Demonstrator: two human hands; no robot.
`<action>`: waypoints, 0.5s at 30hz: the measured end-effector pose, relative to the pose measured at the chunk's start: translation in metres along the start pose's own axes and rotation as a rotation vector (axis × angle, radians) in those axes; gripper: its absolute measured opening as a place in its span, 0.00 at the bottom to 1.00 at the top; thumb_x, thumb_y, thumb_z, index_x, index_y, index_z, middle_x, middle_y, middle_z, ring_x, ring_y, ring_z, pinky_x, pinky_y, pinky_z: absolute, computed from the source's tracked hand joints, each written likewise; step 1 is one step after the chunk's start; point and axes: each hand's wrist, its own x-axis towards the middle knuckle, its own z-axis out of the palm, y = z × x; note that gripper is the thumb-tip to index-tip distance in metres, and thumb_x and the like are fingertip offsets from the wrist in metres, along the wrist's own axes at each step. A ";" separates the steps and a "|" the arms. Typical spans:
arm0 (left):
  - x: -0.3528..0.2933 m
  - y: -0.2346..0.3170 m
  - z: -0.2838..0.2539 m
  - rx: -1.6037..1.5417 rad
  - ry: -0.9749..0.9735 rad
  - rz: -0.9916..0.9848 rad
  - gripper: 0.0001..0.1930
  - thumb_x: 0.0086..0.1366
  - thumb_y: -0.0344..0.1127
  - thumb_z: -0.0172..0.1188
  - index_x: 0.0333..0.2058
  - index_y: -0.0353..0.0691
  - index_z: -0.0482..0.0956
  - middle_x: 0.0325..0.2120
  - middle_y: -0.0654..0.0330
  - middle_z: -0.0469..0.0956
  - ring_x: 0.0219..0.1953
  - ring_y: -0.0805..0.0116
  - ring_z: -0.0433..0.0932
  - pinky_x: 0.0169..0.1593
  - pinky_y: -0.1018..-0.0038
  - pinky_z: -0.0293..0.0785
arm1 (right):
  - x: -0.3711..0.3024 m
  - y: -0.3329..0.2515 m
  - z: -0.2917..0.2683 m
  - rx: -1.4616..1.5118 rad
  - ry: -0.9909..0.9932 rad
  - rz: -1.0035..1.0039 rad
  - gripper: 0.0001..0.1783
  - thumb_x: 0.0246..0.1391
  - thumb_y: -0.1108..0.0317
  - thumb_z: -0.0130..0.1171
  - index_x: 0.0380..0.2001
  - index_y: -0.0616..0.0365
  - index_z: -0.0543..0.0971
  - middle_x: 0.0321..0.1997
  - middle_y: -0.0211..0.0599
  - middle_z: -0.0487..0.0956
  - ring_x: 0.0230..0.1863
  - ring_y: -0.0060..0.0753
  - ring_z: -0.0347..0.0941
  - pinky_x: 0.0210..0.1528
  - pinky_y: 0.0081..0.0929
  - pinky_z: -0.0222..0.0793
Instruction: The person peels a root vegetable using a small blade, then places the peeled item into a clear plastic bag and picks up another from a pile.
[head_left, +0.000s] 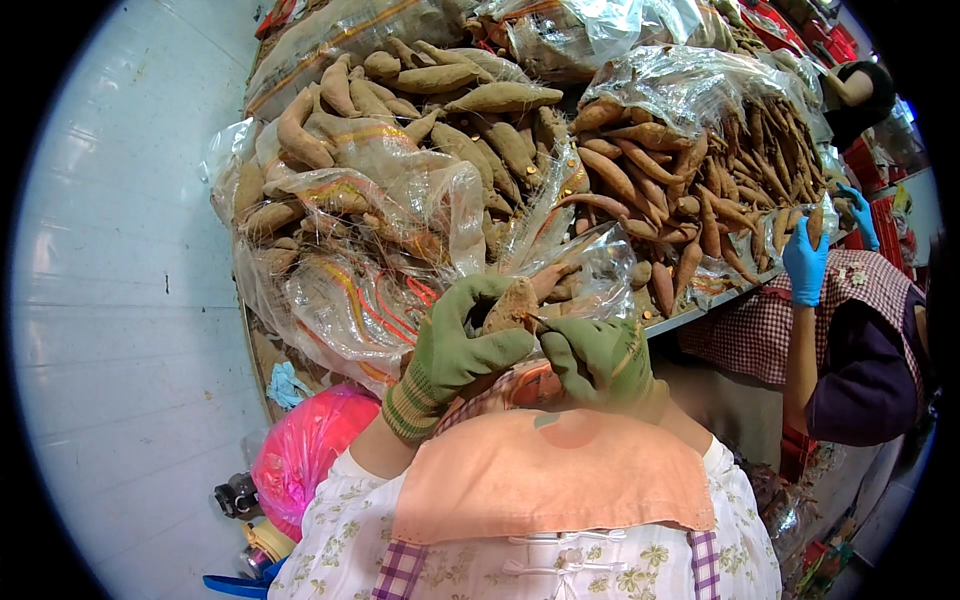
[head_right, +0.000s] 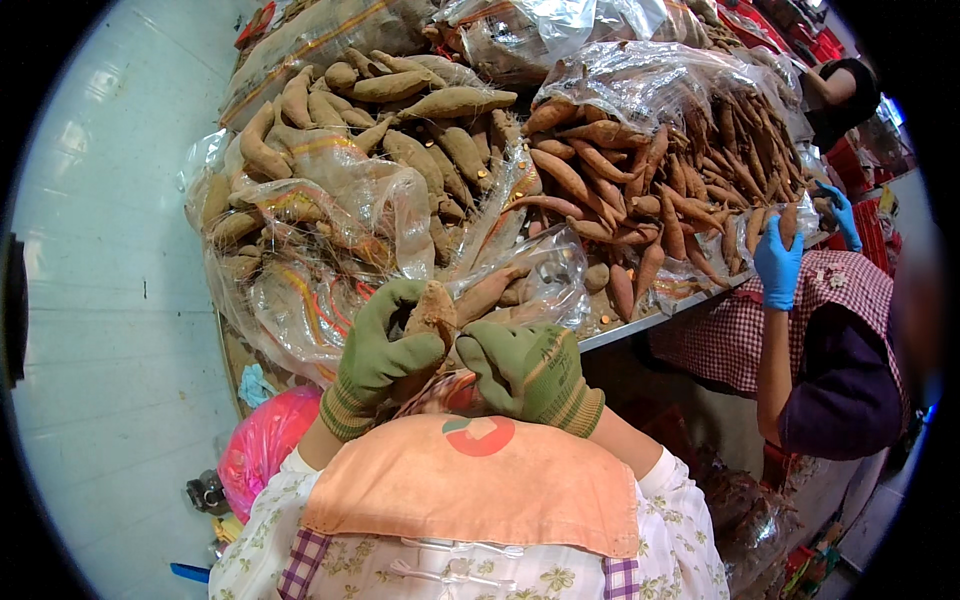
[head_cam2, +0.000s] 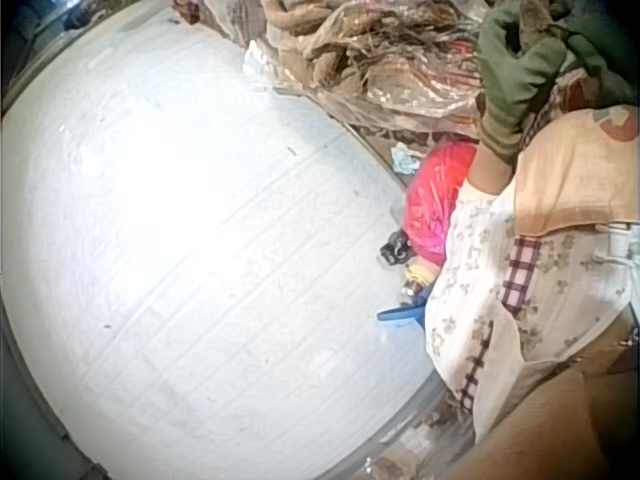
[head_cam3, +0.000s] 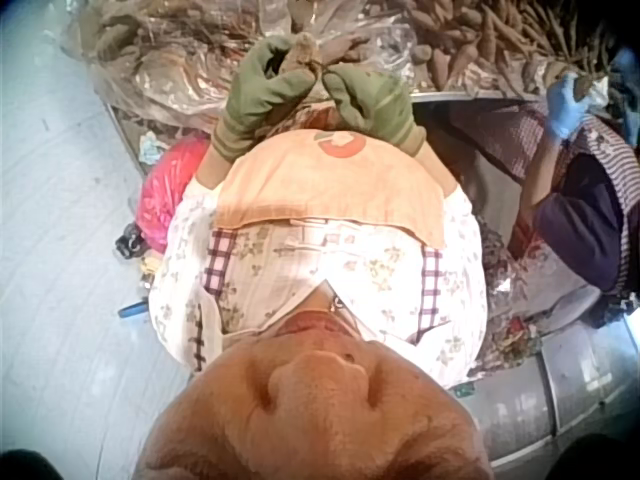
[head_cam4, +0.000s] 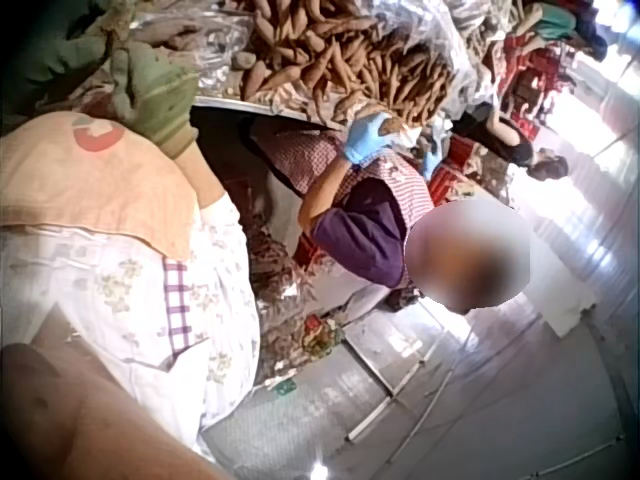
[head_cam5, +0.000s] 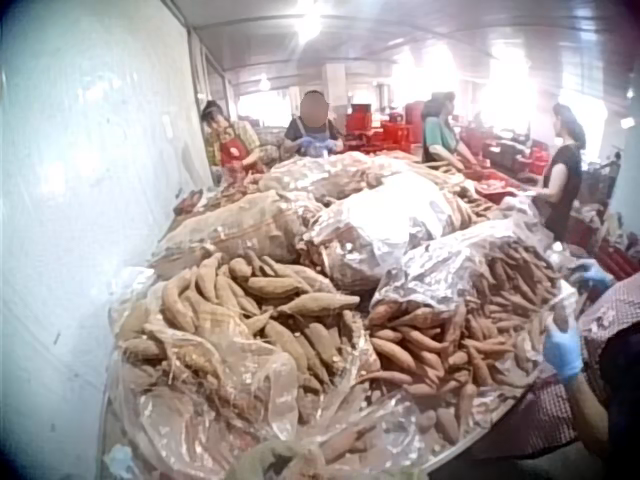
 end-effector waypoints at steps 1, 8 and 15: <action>-0.002 0.000 0.000 -0.006 0.018 0.004 0.27 0.56 0.32 0.73 0.53 0.35 0.75 0.46 0.62 0.80 0.48 0.72 0.77 0.55 0.72 0.73 | 0.001 0.002 0.002 -0.005 -0.032 0.029 0.08 0.54 0.68 0.62 0.38 0.51 0.80 0.31 0.38 0.81 0.29 0.48 0.79 0.28 0.42 0.72; -0.003 -0.005 -0.003 0.014 0.029 0.036 0.26 0.57 0.34 0.73 0.53 0.35 0.75 0.47 0.62 0.79 0.49 0.72 0.77 0.57 0.71 0.72 | 0.005 -0.002 -0.004 -0.027 -0.182 -0.065 0.13 0.43 0.68 0.64 0.35 0.47 0.77 0.25 0.34 0.76 0.27 0.47 0.76 0.28 0.40 0.70; -0.003 -0.004 -0.003 -0.011 0.048 0.023 0.26 0.57 0.32 0.73 0.53 0.35 0.75 0.46 0.63 0.80 0.48 0.73 0.77 0.55 0.72 0.73 | 0.001 0.002 0.004 0.087 -0.033 0.026 0.13 0.45 0.68 0.63 0.38 0.47 0.79 0.29 0.35 0.79 0.29 0.46 0.77 0.29 0.41 0.70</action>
